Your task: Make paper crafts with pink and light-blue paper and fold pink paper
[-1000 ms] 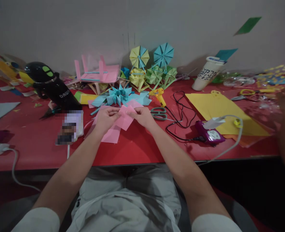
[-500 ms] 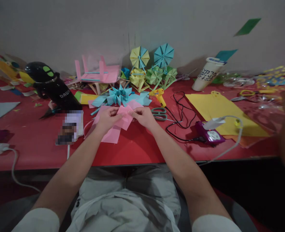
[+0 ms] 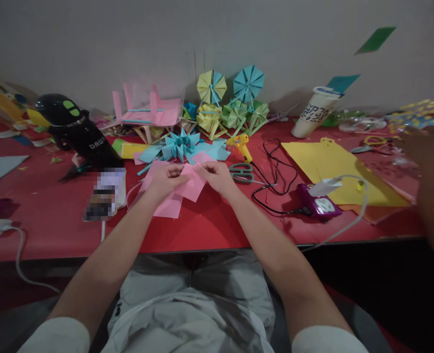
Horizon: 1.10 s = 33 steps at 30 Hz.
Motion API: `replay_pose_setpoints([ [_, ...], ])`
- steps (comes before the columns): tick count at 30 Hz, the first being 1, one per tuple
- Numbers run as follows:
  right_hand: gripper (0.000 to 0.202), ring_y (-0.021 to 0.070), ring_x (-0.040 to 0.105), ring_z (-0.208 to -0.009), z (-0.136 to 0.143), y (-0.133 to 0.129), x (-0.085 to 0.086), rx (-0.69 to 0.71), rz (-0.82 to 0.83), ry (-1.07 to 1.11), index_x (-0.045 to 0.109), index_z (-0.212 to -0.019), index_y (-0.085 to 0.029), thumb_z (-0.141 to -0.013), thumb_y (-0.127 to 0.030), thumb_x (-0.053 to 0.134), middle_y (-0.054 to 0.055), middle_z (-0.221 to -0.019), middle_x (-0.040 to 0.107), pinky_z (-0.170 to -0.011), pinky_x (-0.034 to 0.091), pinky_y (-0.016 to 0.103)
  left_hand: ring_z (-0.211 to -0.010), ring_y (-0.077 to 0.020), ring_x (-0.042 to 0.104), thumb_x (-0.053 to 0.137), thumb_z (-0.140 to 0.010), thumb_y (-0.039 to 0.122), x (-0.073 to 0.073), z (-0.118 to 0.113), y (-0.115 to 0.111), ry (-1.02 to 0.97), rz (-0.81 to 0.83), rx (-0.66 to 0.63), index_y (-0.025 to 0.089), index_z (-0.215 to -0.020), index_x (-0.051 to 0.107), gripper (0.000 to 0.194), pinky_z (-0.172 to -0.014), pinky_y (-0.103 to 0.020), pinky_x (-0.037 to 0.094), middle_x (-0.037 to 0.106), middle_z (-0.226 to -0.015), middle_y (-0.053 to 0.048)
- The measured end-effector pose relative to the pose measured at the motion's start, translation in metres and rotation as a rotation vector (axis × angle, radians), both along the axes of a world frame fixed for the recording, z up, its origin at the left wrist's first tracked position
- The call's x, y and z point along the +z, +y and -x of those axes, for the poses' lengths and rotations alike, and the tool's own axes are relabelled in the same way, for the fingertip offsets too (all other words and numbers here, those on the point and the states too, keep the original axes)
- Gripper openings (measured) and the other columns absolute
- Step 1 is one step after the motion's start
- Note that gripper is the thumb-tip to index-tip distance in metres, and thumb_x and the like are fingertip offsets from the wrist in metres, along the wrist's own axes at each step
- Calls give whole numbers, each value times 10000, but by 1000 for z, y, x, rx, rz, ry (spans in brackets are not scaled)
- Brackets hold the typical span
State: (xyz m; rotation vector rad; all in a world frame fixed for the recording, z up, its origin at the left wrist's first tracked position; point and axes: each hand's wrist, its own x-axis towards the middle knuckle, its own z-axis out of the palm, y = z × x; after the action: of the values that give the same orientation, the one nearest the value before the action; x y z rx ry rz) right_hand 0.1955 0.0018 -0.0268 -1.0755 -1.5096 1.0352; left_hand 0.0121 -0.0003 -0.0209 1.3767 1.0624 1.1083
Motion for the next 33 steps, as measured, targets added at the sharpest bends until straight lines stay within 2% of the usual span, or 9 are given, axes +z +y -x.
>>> replay_pose_setpoints([
  [6, 430, 143, 490, -661, 3, -2, 0, 17, 1, 7, 648, -712, -184, -738, -612, 684, 17, -709, 593, -606, 407, 276, -742, -153, 652, 823, -601, 305, 3, -1, -2, -80, 62, -67, 145, -847, 737, 306, -715, -296, 519, 721, -825, -50],
  [10, 430, 117, 430, -617, 3, -3, 0, 60, -41, -14, 602, -691, -178, -779, -595, 654, -4, -657, 531, -565, 358, 258, -654, -119, 595, 825, -607, 302, 1, -3, -2, -84, 97, -108, 136, -787, 714, 268, -628, -253, 469, 662, -713, -16],
  [15, 393, 105, 389, -593, 0, -4, 1, 115, -70, -53, 608, -698, -175, -802, -551, 661, -22, -618, 472, -555, 317, 257, -619, -101, 509, 766, -700, 398, -4, -5, 1, -54, -7, -54, 149, -639, 646, 283, -593, -246, 427, 581, -657, 4],
  [18, 408, 107, 384, -594, 0, -5, 5, 141, -82, -77, 607, -694, -175, -811, -564, 650, -19, -617, 472, -556, 311, 262, -660, -122, 518, 759, -693, 389, -3, -5, 1, -52, -59, -19, 161, -647, 657, 253, -622, -261, 438, 582, -669, 3],
  [22, 422, 105, 383, -591, 2, -7, 7, 167, -75, -69, 595, -674, -174, -801, -571, 657, -19, -612, 479, -557, 310, 265, -636, -122, 484, 738, -691, 381, -2, -5, -1, -38, -104, 21, 162, -553, 597, 294, -613, -265, 418, 538, -611, 9],
  [27, 370, 101, 384, -586, 2, -5, 4, 124, -73, -24, 620, -685, -170, -800, -517, 672, -24, -608, 483, -564, 307, 267, -653, -124, 485, 713, -726, 424, -2, -6, -1, -9, -126, -19, 164, -607, 599, 308, -599, -254, 399, 542, -653, -1],
  [29, 361, 103, 394, -587, 1, -4, 3, 102, -78, -11, 621, -676, -174, -790, -512, 682, -24, -608, 494, -567, 314, 267, -627, -113, 455, 715, -731, 465, -1, -6, -2, 26, -127, -43, 162, -622, 603, 342, -568, -246, 364, 522, -649, 2],
  [33, 388, 106, 392, -591, 0, -4, 4, 76, -81, -6, 617, -642, -176, -765, -534, 701, -24, -598, 482, -566, 317, 269, -531, -81, 317, 748, -705, 514, 4, -3, -5, 141, -136, -29, 163, -529, 526, 451, -500, -246, 248, 381, -539, 36],
])
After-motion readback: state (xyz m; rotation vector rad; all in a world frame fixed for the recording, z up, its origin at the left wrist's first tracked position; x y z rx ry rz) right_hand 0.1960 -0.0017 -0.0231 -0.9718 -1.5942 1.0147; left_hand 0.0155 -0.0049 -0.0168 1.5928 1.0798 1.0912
